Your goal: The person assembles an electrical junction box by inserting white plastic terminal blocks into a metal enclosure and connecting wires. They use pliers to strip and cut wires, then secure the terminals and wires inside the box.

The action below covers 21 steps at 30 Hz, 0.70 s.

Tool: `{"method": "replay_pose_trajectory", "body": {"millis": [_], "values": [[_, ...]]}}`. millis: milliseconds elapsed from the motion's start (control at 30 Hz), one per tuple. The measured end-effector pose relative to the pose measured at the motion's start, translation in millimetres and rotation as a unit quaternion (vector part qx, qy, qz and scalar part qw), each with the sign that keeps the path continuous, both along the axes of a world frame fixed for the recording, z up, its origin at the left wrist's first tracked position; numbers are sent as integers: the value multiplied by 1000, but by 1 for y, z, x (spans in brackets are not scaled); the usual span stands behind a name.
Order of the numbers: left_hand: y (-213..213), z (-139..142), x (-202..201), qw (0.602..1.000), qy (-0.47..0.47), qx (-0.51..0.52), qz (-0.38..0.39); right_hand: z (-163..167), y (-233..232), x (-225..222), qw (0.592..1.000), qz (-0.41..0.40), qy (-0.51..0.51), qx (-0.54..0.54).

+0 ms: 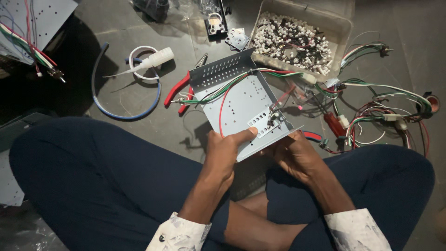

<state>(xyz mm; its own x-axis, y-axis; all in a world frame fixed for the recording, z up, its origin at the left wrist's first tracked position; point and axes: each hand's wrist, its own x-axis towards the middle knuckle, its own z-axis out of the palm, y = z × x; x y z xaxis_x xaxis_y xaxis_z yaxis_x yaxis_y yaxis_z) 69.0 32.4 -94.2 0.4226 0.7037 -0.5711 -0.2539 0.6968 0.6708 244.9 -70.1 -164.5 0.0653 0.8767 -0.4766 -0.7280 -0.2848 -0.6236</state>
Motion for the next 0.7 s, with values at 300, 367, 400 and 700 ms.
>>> {"method": "replay_pose_trajectory", "body": {"millis": [300, 367, 400, 700], "values": [[-1, -1, 0, 1000, 4, 15, -9, 1, 1, 1, 1000, -5, -12, -11], [-1, -1, 1, 1000, 3, 2, -14, 4, 1, 0, 1000, -5, -22, -10], [-2, -1, 1, 1000, 3, -4, -16, 4, 1, 0, 1000, -3, -24, -3], [-3, 1, 2, 999, -31, 5, -20, -10, -2, 3, 997, -23, 10, -66]]}}
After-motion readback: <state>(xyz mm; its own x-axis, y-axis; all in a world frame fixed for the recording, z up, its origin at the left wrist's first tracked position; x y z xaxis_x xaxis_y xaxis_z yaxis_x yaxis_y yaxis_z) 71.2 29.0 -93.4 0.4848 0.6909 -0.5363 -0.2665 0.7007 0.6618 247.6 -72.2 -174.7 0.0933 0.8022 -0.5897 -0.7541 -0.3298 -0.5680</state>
